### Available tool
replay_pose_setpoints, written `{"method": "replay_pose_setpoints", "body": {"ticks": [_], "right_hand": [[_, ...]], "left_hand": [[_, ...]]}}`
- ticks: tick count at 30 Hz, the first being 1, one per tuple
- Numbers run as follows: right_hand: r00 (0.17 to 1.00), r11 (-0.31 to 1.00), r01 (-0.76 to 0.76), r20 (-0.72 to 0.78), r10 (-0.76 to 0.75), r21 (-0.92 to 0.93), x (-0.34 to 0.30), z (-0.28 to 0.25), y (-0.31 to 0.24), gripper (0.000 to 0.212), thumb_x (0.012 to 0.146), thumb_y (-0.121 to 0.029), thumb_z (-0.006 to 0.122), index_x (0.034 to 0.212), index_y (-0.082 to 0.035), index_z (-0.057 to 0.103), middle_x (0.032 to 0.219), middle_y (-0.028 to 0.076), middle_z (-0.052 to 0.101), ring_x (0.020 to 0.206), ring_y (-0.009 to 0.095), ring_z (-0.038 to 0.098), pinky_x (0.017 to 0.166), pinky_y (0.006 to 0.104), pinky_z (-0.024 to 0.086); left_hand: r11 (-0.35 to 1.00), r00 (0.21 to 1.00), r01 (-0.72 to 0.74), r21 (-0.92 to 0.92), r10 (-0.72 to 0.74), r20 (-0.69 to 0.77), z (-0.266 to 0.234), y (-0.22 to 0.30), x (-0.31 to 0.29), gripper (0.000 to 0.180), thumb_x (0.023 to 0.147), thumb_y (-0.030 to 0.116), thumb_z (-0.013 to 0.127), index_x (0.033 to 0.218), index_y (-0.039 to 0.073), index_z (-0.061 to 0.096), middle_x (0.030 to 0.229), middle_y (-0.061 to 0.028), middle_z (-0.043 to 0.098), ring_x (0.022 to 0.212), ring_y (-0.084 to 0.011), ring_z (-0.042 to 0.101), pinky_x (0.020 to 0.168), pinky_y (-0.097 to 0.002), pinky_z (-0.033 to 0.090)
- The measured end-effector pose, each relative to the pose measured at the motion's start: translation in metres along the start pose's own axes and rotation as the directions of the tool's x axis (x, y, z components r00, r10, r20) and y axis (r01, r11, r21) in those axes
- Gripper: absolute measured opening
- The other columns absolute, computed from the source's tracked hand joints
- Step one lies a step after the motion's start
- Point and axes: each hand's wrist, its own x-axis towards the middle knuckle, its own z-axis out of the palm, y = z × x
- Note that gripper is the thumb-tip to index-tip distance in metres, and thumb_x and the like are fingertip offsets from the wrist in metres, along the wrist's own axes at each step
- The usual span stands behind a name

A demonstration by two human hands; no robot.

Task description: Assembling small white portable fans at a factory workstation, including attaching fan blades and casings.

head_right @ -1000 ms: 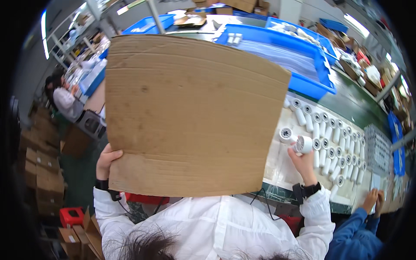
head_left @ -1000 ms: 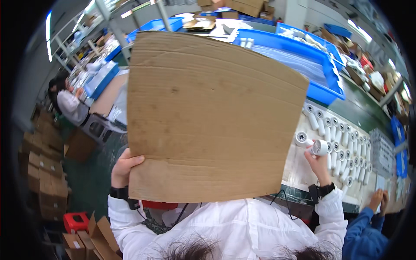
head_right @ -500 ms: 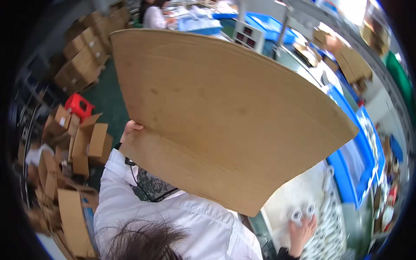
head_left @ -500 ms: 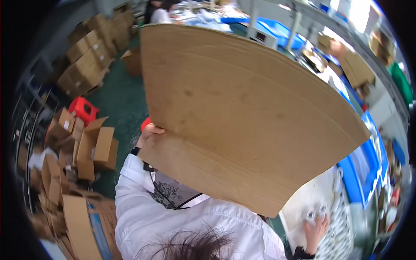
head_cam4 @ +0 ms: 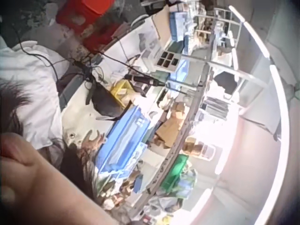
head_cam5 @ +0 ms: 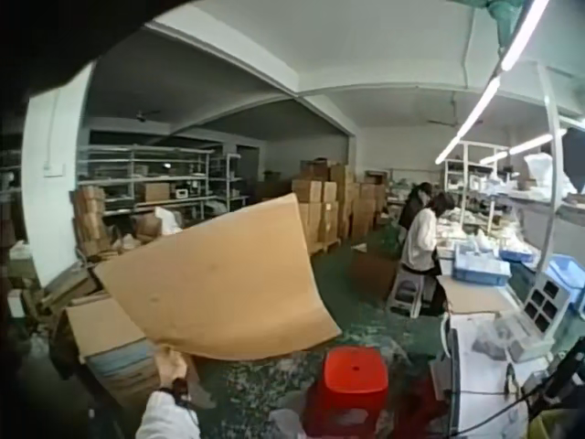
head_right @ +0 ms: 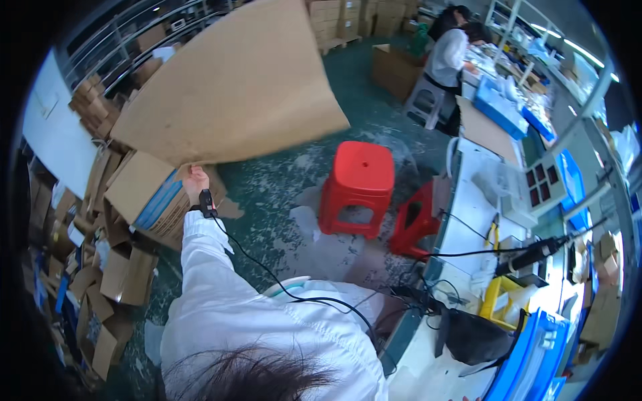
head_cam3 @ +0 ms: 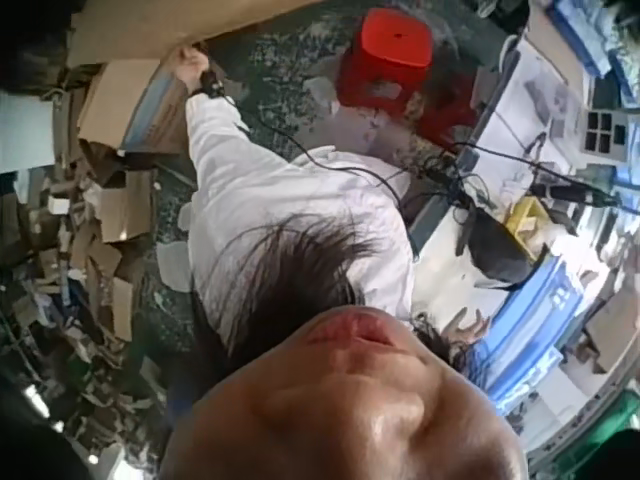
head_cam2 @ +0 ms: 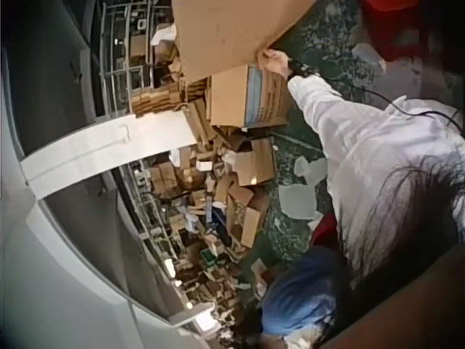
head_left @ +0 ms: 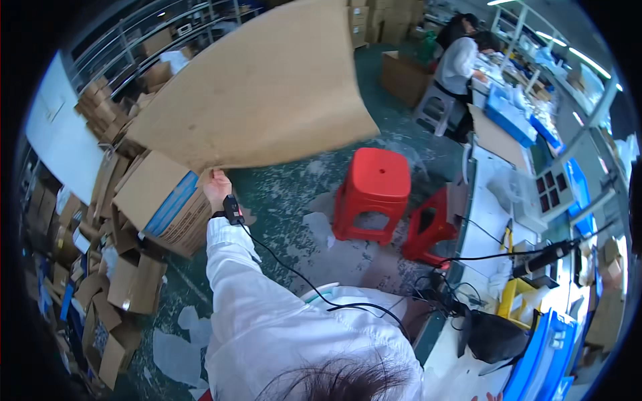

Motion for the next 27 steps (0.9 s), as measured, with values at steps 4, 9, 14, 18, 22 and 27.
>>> {"method": "replay_pose_setpoints", "body": {"ticks": [4, 9, 14, 18, 22, 27], "right_hand": [[0.822, 0.804, 0.568, -0.159, -0.546, 0.175, 0.033, 0.053, 0.058, 0.028, 0.077, -0.019, 0.066, 0.101, -0.006, 0.06, 0.113, 0.02, 0.052, 0.102, 0.036, 0.052, 0.082, 0.0412, 0.046], [0.967, 0.943, 0.214, 0.084, -0.242, 0.254, 0.069, -0.019, -0.076, 0.026, 0.078, -0.014, 0.064, 0.102, -0.004, 0.059, 0.109, 0.02, 0.054, 0.1, 0.035, 0.053, 0.084, 0.0399, 0.044], [0.96, 0.925, 0.183, 0.14, -0.24, 0.333, 0.075, -0.033, -0.106, 0.022, 0.081, -0.012, 0.06, 0.101, -0.002, 0.059, 0.107, 0.019, 0.055, 0.098, 0.036, 0.053, 0.084, 0.04, 0.043], [0.958, 0.941, 0.139, 0.197, -0.206, 0.308, 0.065, -0.038, -0.13, 0.02, 0.083, -0.011, 0.057, 0.1, -0.001, 0.058, 0.104, 0.019, 0.057, 0.097, 0.035, 0.054, 0.082, 0.0398, 0.044], [0.955, 0.945, 0.105, 0.233, -0.182, 0.309, 0.06, -0.049, -0.143, 0.018, 0.083, -0.01, 0.056, 0.099, 0.0, 0.058, 0.097, 0.018, 0.059, 0.092, 0.035, 0.056, 0.079, 0.0393, 0.044], [0.961, 0.955, 0.128, 0.205, -0.186, 0.266, 0.045, -0.05, -0.139, 0.016, 0.083, -0.01, 0.056, 0.096, 0.0, 0.059, 0.091, 0.018, 0.061, 0.085, 0.036, 0.058, 0.075, 0.0388, 0.045]], "left_hand": [[0.971, 0.975, -0.219, -0.097, 0.222, 0.024, -0.007, 0.081, -0.021, 0.036, 0.089, 0.019, 0.041, 0.11, -0.007, 0.052, 0.1, -0.021, 0.061, 0.083, -0.0297, 0.063, 0.068, -0.0323, 0.056], [0.497, 0.425, -0.842, 0.21, 0.851, -0.309, 0.018, 0.189, 0.027, 0.045, 0.092, 0.021, 0.03, 0.116, -0.015, 0.041, 0.112, -0.0267, 0.054, 0.099, -0.0345, 0.058, 0.077, -0.0372, 0.055], [0.452, 0.43, -0.883, 0.127, 0.887, -0.169, 0.051, 0.26, 0.123, 0.046, 0.083, 0.01, 0.034, 0.124, -0.012, 0.038, 0.124, -0.0221, 0.048, 0.113, -0.0342, 0.049, 0.083, -0.0388, 0.052], [0.418, 0.361, -0.891, 0.176, 0.889, -0.282, 0.038, 0.266, 0.177, 0.047, 0.086, 0.015, 0.037, 0.124, -0.012, 0.038, 0.124, -0.0224, 0.048, 0.11, -0.0317, 0.052, 0.082, -0.0355, 0.053], [0.524, 0.457, -0.736, 0.428, 0.851, -0.258, 0.003, 0.302, 0.187, 0.043, 0.087, 0.026, 0.039, 0.115, -0.006, 0.046, 0.11, -0.0185, 0.054, 0.094, -0.0289, 0.056, 0.07, -0.0352, 0.051], [0.497, 0.597, -0.38, 0.781, 0.776, -0.204, -0.03, 0.33, 0.204, 0.045, 0.089, 0.045, 0.042, 0.099, 0.004, 0.059, 0.087, -0.012, 0.063, 0.067, -0.0243, 0.061, 0.049, -0.0348, 0.048]]}}
